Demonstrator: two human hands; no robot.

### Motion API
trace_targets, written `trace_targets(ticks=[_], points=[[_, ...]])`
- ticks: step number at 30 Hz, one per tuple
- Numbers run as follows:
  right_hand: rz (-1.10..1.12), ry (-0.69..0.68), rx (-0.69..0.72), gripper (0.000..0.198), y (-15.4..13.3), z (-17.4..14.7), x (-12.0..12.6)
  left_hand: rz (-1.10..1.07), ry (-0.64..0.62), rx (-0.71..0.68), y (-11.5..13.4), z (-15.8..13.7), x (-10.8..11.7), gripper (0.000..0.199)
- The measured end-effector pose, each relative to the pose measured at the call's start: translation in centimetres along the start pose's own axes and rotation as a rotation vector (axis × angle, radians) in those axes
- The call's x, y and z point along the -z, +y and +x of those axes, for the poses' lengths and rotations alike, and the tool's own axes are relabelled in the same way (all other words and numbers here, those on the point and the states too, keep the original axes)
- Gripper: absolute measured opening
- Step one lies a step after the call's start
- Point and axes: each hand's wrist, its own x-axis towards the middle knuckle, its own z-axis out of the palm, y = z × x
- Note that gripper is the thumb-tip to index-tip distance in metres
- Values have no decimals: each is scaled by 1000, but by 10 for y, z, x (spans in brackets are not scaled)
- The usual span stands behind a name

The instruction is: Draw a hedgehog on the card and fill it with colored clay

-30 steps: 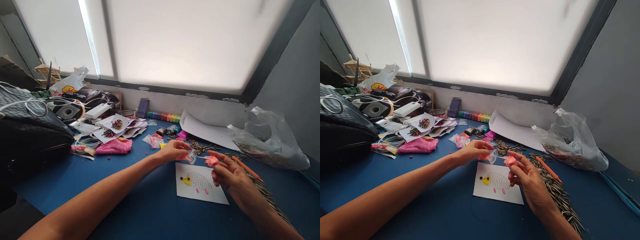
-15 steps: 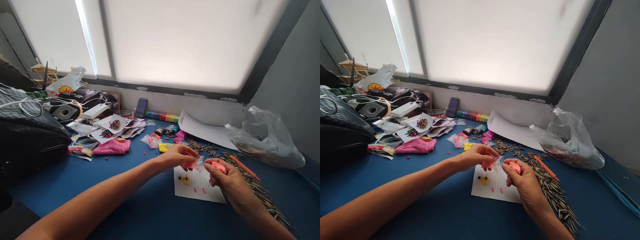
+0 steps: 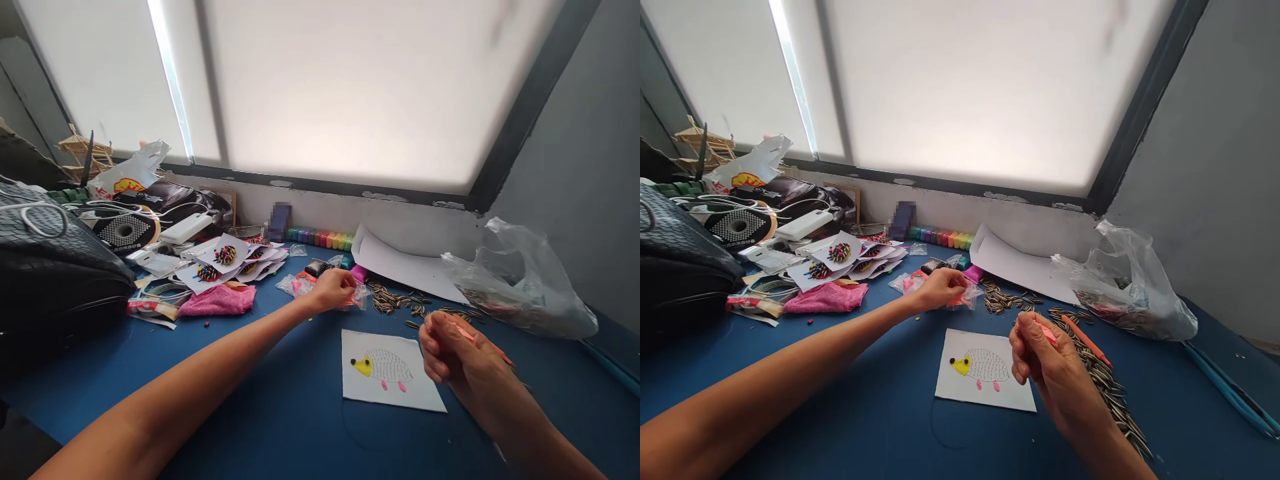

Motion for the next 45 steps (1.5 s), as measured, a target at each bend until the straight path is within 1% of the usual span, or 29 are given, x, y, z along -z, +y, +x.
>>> trace_targets(ticks=[4,7,9,12,15,17,19,20,21,22,23,24,25,26,27,30,33,35,36,40,42,45], points=[[57,-4,-85,46,-2,-3,-3,120,54,-8,-12,7,1,19],[72,25,-163,45,-1,-4,-8,158,79,-19,-18,7,0,18],[65,17,-196,43,2,-4,-10,166,111,-49,-17,6,0,18],[68,-19,-203,40,4,-2,-11,141,158,-117,-7,4,0,19],[58,-33,-165,40,0,0,-9,50,137,-166,13,3,-2,21],[11,-57,-97,41,-4,2,-8,-42,48,-178,30,1,-5,21],[-101,-34,-29,35,-6,4,-7,-140,-98,-184,44,-3,-8,26],[-170,-1,-8,31,-5,6,-7,-208,-204,-182,49,-6,-10,28],[-235,43,6,32,-3,7,-6,-384,-395,-146,52,-9,-11,31],[-292,82,18,37,0,8,-5,-518,-538,-114,55,-12,-13,37],[-338,116,29,44,3,9,-4,-604,-664,-94,55,-15,-15,43],[-370,134,63,44,7,9,-4,-676,-775,-72,55,-18,-18,47],[-394,145,105,43,12,9,-3,-725,-851,-49,53,-20,-20,50],[-422,159,145,40,16,9,-2,-761,-897,-24,51,-22,-23,52],[-442,163,176,38,19,9,0,-789,-917,4,49,-23,-26,52],[-502,158,194,40,24,6,3,-825,-878,48,44,-23,-30,49],[-654,208,213,43,24,3,8,-817,-822,13,43,-23,-28,46],[-730,248,252,39,23,2,10,-794,-795,-4,44,-25,-27,45],[-728,246,266,35,22,2,10,-781,-785,-5,44,-26,-26,43],[-592,182,259,26,19,-1,8,-742,-769,1,46,-28,-23,39],[-584,191,265,23,18,-2,8,-692,-781,-20,48,-27,-21,40],[-593,242,274,22,18,0,9,-590,-796,-57,50,-24,-16,44]])
